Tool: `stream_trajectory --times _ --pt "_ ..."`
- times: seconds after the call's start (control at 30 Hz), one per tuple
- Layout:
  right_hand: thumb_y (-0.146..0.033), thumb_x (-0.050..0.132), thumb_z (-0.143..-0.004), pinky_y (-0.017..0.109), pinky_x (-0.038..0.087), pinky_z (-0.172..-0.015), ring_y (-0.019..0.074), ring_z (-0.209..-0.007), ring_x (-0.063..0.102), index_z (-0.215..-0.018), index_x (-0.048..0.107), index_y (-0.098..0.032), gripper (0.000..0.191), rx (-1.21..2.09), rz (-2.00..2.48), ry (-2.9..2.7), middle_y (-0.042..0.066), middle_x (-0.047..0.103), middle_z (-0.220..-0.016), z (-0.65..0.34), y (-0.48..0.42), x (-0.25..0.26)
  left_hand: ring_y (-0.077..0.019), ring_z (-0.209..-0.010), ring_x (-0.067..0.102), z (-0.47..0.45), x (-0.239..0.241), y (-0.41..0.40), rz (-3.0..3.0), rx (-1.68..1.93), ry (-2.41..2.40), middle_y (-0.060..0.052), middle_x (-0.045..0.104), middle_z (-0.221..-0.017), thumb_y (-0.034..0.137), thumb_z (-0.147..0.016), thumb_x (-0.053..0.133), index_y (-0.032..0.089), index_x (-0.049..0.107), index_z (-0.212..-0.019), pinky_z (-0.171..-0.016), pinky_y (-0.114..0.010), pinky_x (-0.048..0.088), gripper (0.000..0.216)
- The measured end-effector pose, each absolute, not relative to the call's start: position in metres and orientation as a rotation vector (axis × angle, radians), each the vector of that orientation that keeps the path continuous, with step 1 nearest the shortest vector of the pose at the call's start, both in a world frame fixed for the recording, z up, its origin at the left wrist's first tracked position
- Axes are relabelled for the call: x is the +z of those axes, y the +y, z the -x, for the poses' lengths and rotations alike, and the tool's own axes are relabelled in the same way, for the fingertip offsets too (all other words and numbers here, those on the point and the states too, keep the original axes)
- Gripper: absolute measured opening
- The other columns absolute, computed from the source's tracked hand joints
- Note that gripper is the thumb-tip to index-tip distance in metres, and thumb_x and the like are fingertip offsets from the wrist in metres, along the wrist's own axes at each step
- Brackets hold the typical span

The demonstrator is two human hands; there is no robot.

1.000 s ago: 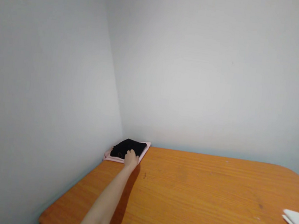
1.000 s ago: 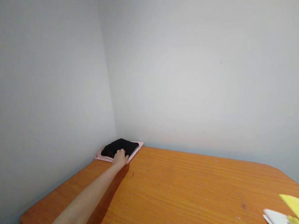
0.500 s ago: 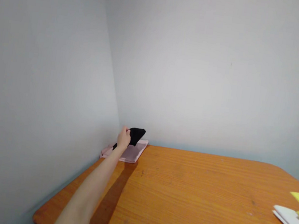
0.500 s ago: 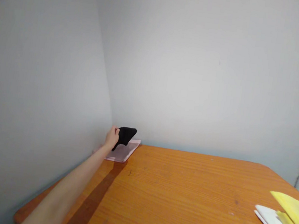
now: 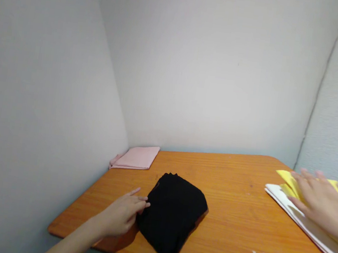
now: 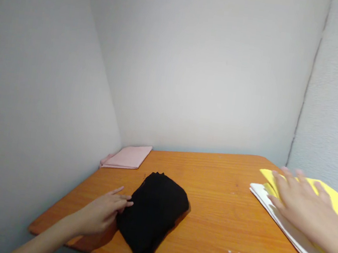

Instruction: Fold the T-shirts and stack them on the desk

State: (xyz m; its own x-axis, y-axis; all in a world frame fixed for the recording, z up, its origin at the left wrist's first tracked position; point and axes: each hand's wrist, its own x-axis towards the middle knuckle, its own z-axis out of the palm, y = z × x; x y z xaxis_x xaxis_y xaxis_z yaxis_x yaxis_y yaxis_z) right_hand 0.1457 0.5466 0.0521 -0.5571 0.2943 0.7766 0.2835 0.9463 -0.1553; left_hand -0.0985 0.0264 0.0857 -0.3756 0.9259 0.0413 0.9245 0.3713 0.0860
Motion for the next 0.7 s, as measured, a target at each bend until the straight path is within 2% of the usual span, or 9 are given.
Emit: stream_trajectory --times 0.07,0.1,0.2,0.27,0.33,0.47,0.57,0.7 --pt "-0.051 0.044 -0.090 0.052 0.029 -0.104 0.0349 -0.131 0.041 -0.120 0.064 -0.018 0.049 0.012 0.273 -2.342 0.023 0.053 -0.131 -0.129 0.515 0.055 -0.0197 -0.100 0.063 0.098 0.099 0.025 -1.579 0.145 2.712 -0.001 0.071 -0.095 0.005 -0.079 0.039 0.028 0.066 -0.097 -0.114 -0.040 0.026 0.040" --pt "-0.046 0.046 -0.091 0.048 0.033 -0.104 0.0329 -0.126 0.046 -0.120 0.063 -0.018 0.044 0.064 0.217 -2.426 0.021 0.056 -0.128 -0.120 0.492 0.054 -0.0207 -0.096 0.063 0.095 0.105 0.028 -1.532 0.156 2.764 -0.002 0.070 -0.091 0.007 -0.082 0.038 0.027 0.065 -0.094 -0.108 -0.039 0.032 0.036" --pt "-0.043 0.048 -0.091 0.049 0.036 -0.104 0.0321 -0.120 0.050 -0.109 0.068 -0.021 0.035 0.323 0.074 -2.640 0.015 0.059 -0.124 -0.093 0.412 0.047 -0.0232 -0.094 0.062 0.071 0.117 0.055 -1.529 0.277 2.837 -0.006 0.068 -0.096 0.024 -0.094 0.036 0.025 0.062 -0.097 -0.086 -0.034 0.044 0.027" --pt "-0.040 0.046 -0.093 0.048 0.037 -0.104 0.0309 -0.119 0.050 -0.103 0.070 -0.021 0.032 0.496 -0.005 -2.708 0.013 0.059 -0.124 -0.077 0.361 0.039 -0.0242 -0.089 0.063 0.049 0.117 0.080 -1.543 0.356 2.849 -0.008 0.068 -0.093 0.037 -0.099 0.030 0.023 0.062 -0.094 -0.080 -0.033 0.044 0.036" --pt "-0.035 0.044 -0.093 0.047 0.037 -0.104 0.0299 -0.119 0.048 -0.102 0.070 -0.020 0.031 0.612 -0.049 -2.712 0.014 0.058 -0.124 -0.063 0.323 0.029 -0.0275 -0.084 0.065 0.031 0.112 0.105 -1.475 0.357 2.887 -0.012 0.069 -0.085 0.053 -0.098 0.025 0.020 0.065 -0.085 -0.076 -0.036 0.045 0.053" --pt "-0.021 0.038 -0.091 0.042 0.038 -0.103 0.0279 -0.121 0.044 -0.107 0.066 -0.016 0.033 0.732 -0.041 -2.640 0.015 0.054 -0.125 -0.044 0.287 0.011 -0.0386 -0.083 0.067 0.014 0.099 0.129 -1.238 0.257 2.977 -0.023 0.069 -0.085 0.079 -0.084 0.027 0.011 0.069 -0.086 -0.071 -0.044 0.048 0.080" --pt "-0.026 0.039 -0.092 0.042 0.041 -0.097 0.0277 -0.111 0.049 -0.110 0.062 -0.017 0.031 0.787 -0.019 -2.624 0.014 0.058 -0.116 -0.043 0.281 0.002 -0.0410 -0.088 0.067 0.014 0.096 0.121 -1.185 0.271 2.940 -0.024 0.069 -0.089 0.076 -0.080 0.041 0.009 0.068 -0.095 -0.072 -0.045 0.049 0.074" --pt "-0.047 0.053 -0.088 0.043 0.043 -0.089 0.0289 -0.100 0.053 -0.101 0.062 -0.020 0.032 0.841 0.098 -2.623 0.011 0.061 -0.103 -0.044 0.277 0.003 -0.0353 -0.086 0.067 0.022 0.097 0.099 -1.067 0.432 2.900 -0.018 0.070 -0.088 0.051 -0.082 0.051 0.015 0.065 -0.092 -0.071 -0.039 0.048 0.040"
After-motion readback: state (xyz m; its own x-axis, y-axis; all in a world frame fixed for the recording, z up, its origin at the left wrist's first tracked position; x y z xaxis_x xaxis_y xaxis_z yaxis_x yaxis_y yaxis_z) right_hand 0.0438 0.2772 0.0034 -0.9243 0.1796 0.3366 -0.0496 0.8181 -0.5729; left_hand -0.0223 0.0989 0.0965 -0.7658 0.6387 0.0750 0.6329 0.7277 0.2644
